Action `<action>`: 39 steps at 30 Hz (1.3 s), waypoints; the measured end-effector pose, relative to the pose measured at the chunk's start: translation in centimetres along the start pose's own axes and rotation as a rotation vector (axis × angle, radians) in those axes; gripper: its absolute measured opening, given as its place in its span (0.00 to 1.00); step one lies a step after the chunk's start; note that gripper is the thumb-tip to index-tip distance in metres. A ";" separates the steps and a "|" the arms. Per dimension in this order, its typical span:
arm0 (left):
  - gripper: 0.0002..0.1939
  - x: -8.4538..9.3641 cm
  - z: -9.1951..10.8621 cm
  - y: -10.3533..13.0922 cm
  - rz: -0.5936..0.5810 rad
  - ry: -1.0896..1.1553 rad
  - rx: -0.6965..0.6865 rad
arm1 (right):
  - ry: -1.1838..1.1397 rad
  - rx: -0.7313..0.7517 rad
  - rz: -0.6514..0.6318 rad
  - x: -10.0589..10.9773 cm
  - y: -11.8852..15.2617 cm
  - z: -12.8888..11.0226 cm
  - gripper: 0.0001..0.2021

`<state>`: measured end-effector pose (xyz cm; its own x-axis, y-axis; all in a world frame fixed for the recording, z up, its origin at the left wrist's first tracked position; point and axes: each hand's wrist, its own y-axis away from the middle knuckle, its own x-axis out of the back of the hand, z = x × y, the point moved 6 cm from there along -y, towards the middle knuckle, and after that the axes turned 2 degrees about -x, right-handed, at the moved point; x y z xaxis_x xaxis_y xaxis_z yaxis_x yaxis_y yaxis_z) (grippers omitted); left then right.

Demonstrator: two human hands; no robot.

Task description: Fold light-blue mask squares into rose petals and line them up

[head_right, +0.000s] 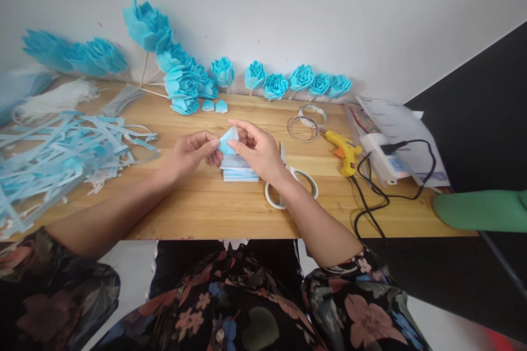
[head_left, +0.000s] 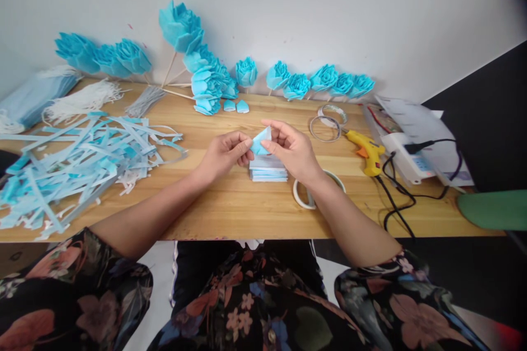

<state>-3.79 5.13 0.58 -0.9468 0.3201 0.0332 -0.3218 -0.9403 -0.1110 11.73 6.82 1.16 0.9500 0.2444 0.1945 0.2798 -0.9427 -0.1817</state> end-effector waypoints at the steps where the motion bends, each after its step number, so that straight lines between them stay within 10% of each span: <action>1: 0.19 0.0 0.0 0.0 -0.001 -0.002 0.005 | 0.001 0.004 0.001 0.0 0.0 0.0 0.21; 23: 0.16 -0.8 -0.5 0.1 -0.110 -0.084 0.036 | 0.041 -0.007 -0.009 -0.6 0.5 -0.2 0.09; 39: 0.17 -0.7 -0.1 0.2 -0.119 0.064 0.062 | 0.566 0.665 0.067 -0.5 1.8 -3.8 0.13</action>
<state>-3.21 4.74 0.40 -0.9005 0.4343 -0.0210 -0.4329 -0.9001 -0.0481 11.21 4.08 4.42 0.8050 -0.1223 0.5805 0.4166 -0.5802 -0.6999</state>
